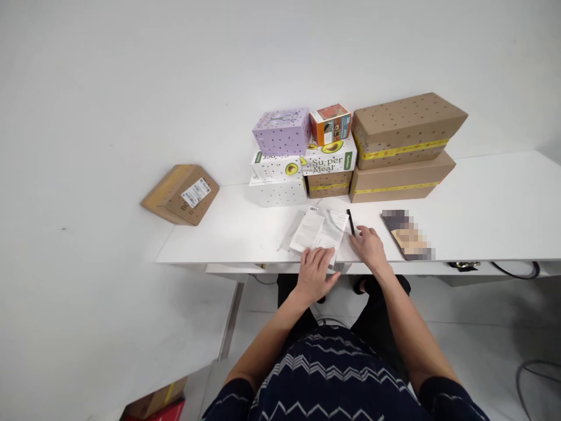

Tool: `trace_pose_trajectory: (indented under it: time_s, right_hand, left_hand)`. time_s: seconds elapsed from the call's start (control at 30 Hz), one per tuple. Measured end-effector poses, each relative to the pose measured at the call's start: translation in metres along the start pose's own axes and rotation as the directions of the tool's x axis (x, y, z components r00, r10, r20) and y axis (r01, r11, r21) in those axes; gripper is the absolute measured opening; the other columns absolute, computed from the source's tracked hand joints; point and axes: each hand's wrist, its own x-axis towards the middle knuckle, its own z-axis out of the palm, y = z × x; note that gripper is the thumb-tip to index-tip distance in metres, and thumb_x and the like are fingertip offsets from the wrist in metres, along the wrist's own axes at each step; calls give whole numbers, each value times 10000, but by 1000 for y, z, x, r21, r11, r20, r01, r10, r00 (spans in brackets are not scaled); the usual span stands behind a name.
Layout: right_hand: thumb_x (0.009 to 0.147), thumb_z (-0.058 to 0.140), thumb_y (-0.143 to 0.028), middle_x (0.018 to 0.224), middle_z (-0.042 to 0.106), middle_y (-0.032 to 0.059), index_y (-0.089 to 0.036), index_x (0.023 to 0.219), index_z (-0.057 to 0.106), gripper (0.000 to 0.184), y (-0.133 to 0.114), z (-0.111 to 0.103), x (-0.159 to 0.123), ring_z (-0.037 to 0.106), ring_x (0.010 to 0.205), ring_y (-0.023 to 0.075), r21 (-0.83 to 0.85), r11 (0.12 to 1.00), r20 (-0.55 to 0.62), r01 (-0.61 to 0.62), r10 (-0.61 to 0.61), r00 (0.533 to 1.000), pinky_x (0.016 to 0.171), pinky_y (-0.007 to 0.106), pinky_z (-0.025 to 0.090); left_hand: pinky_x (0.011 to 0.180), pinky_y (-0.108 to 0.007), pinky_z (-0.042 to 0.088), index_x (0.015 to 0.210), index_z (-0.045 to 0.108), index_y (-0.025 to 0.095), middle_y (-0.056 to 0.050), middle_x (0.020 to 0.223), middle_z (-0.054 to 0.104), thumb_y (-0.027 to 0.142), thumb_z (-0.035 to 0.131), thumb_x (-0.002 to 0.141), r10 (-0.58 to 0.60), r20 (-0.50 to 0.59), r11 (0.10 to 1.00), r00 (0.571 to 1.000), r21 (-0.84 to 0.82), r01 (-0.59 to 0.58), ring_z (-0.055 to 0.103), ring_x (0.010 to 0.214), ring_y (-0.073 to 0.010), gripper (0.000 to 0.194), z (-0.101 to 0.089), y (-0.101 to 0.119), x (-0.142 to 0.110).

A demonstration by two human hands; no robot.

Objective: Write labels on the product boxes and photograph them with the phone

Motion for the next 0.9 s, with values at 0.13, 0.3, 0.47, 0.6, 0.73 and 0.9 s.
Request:
trace_pose_trajectory:
  time_s: [0.13, 0.3, 0.47, 0.6, 0.73, 0.9]
  right_hand:
    - [856, 521, -338, 1125, 577, 243, -83, 1172, 576, 410, -13, 5, 18, 651, 873, 305, -245, 968, 139, -54, 90, 986, 744, 386, 462]
    - [830, 502, -215, 966, 679, 218, -78, 1007, 656, 272, -12, -3, 26, 651, 950, 304, -312, 948, 210, -59, 129, 969, 765, 342, 447]
    - [777, 528, -202, 862, 716, 164, -106, 932, 684, 240, 7, -28, 21, 667, 889, 277, -266, 958, 192, -108, 163, 968, 724, 307, 449]
    - [752, 574, -303, 592, 645, 25, -159, 847, 642, 186, 12, -50, 13, 653, 660, 202, 265, 948, 40, -174, 169, 985, 634, 281, 468]
    - [747, 626, -387, 554, 565, -44, -192, 801, 546, 217, -15, -56, 11, 562, 518, 120, 751, 660, -158, 20, 150, 976, 535, 236, 454]
    - [797, 565, -387, 520, 526, -64, -210, 805, 512, 184, -61, -35, 19, 451, 415, 91, 862, 495, -102, 106, -36, 994, 431, 217, 380]
  left_hand:
    - [1053, -509, 336, 1197, 602, 180, -163, 1218, 560, 540, 616, 768, -117, -114, 992, 987, 24, 121, 439, 1228, -349, 559, -11, -10, 7]
    - [1050, -577, 295, 1169, 630, 200, -165, 1299, 476, 693, 617, 685, -236, -47, 957, 971, 162, 240, 329, 1290, -422, 691, -16, -20, 14]
    - [961, -518, 389, 1191, 633, 259, -139, 1298, 487, 683, 563, 743, -231, -45, 945, 972, 226, 235, 369, 1242, -407, 621, -14, -16, 13]
    - [880, -513, 412, 1238, 604, 281, -149, 1270, 497, 660, 531, 780, -209, -61, 936, 976, 276, 217, 406, 1166, -403, 599, -11, 0, 6]
    - [811, -478, 421, 1258, 583, 288, -155, 1239, 516, 650, 506, 802, -170, -40, 945, 985, 277, 174, 448, 1075, -365, 588, -12, 18, 4]
    - [756, -401, 431, 1060, 673, 247, -96, 982, 631, 524, 461, 892, -154, -19, 975, 988, 158, 155, 508, 900, -256, 387, -22, 16, 31]
